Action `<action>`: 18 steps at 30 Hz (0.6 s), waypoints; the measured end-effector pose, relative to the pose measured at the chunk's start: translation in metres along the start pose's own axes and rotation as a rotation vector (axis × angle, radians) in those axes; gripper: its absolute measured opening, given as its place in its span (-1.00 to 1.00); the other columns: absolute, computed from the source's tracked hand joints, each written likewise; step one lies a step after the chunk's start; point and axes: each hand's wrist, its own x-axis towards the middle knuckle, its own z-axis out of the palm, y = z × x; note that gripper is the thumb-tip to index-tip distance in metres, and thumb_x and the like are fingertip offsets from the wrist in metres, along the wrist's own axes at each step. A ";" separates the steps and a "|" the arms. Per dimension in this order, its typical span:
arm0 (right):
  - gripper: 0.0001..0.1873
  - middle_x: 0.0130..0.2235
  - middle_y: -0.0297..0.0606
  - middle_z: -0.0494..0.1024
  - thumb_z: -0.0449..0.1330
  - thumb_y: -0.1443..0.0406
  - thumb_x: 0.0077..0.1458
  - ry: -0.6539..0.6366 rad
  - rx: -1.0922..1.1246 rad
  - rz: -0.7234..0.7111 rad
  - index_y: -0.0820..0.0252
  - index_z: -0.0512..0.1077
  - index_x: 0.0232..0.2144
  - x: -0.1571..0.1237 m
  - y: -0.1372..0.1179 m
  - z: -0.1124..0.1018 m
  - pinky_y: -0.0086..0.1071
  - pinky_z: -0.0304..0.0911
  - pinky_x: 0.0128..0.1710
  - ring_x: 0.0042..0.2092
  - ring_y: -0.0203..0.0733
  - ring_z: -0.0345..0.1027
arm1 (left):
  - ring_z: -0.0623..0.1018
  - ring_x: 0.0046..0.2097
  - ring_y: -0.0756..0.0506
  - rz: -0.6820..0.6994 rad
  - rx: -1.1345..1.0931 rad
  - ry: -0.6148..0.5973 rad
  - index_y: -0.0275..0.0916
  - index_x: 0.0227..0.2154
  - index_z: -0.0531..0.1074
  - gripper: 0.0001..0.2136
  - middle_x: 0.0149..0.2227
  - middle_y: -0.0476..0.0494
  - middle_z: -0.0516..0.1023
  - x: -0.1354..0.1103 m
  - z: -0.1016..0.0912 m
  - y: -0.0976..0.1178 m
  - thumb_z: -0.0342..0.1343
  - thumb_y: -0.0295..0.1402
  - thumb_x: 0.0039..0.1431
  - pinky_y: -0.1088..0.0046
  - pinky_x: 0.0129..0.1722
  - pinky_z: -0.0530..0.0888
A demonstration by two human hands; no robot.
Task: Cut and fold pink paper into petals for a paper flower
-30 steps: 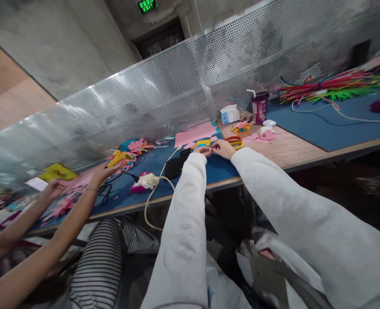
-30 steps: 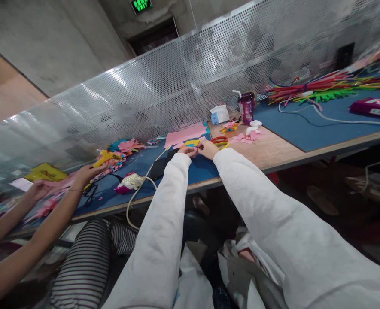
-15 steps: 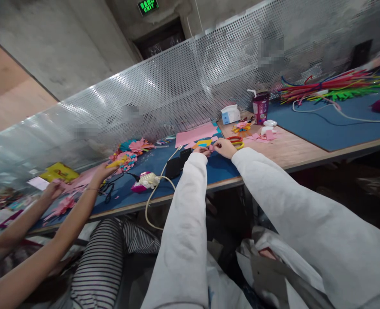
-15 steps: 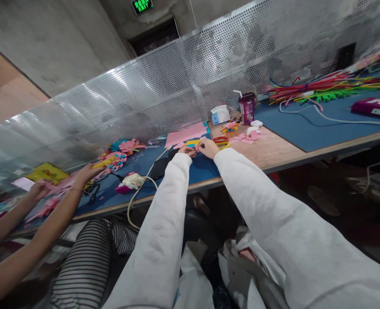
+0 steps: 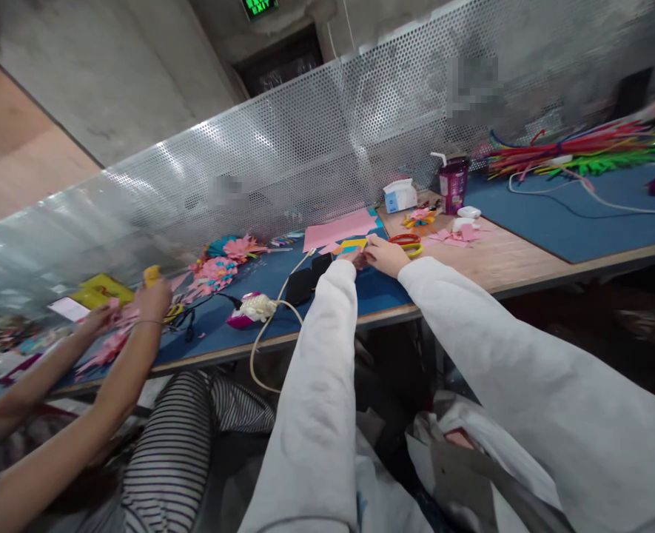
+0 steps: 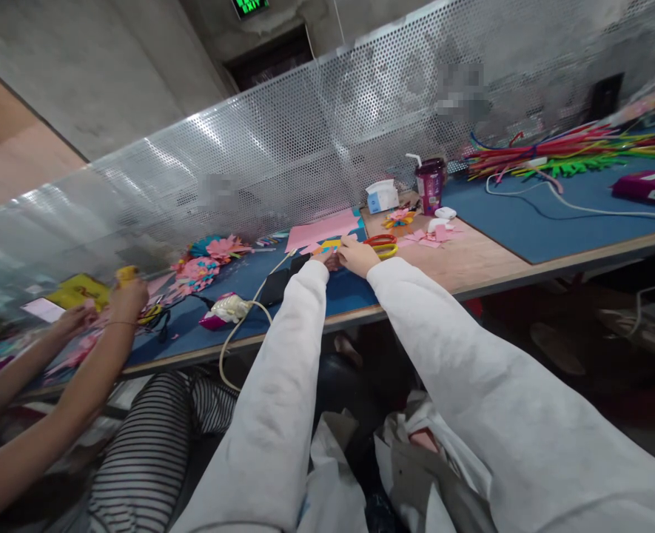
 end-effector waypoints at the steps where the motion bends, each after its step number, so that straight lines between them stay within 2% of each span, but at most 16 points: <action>1: -0.74 -0.15 -0.09 0.36 -0.01 0.32 0.16 -0.008 0.014 -0.013 0.27 0.46 -0.26 0.000 0.001 0.001 -0.44 0.12 -0.44 -0.22 -0.19 0.28 | 0.57 -0.22 -0.14 -0.021 -0.034 0.005 -0.29 -0.30 0.50 -0.74 -0.33 -0.21 0.58 -0.001 0.000 -0.001 -0.07 -0.29 0.19 0.35 -0.27 0.46; 5: -0.73 -0.22 -0.14 0.38 0.01 0.36 0.10 0.048 0.173 -0.018 0.26 0.49 -0.24 0.002 0.009 0.009 -0.41 0.21 -0.29 -0.24 -0.20 0.29 | 0.56 -0.18 -0.10 -0.025 -0.079 -0.010 -0.29 -0.24 0.47 -0.77 -0.25 -0.21 0.57 -0.007 -0.002 -0.003 -0.02 -0.31 0.16 0.39 -0.19 0.44; 8: -0.72 -0.28 -0.16 0.38 0.00 0.44 0.07 0.133 0.333 0.084 0.29 0.51 -0.30 0.005 0.015 0.013 -0.41 0.23 -0.20 -0.24 -0.22 0.30 | 0.56 -0.19 -0.10 -0.016 -0.053 -0.050 -0.31 -0.28 0.47 -0.75 -0.26 -0.22 0.57 -0.009 -0.003 -0.002 -0.03 -0.28 0.16 0.39 -0.19 0.43; 11: -0.73 -0.27 -0.15 0.38 0.00 0.44 0.08 0.184 0.374 0.175 0.31 0.50 -0.29 0.007 0.019 0.015 -0.39 0.23 -0.18 -0.24 -0.21 0.30 | 0.55 -0.25 -0.06 -0.010 -0.040 -0.067 -0.32 -0.37 0.46 -0.81 -0.33 -0.19 0.59 -0.007 -0.005 -0.003 -0.02 -0.35 0.15 0.43 -0.22 0.42; 14: -0.77 -0.29 -0.14 0.38 0.04 0.40 0.09 0.194 0.367 0.161 0.31 0.49 -0.31 0.009 0.020 0.020 -0.36 0.22 -0.15 -0.23 -0.19 0.28 | 0.53 -0.35 -0.02 -0.004 -0.045 -0.068 -0.31 -0.44 0.46 -0.89 -0.41 -0.15 0.58 -0.006 -0.004 -0.004 0.03 -0.45 0.10 0.42 -0.24 0.41; 18: -0.85 -0.35 -0.18 0.36 0.11 0.40 0.05 0.172 0.418 0.109 0.31 0.49 -0.42 0.013 0.024 0.027 -0.36 0.22 -0.16 -0.27 -0.21 0.26 | 0.50 -0.44 0.00 0.022 -0.040 -0.083 -0.28 -0.50 0.46 -0.88 -0.50 -0.09 0.55 -0.008 -0.004 -0.001 0.06 -0.48 0.08 0.41 -0.26 0.40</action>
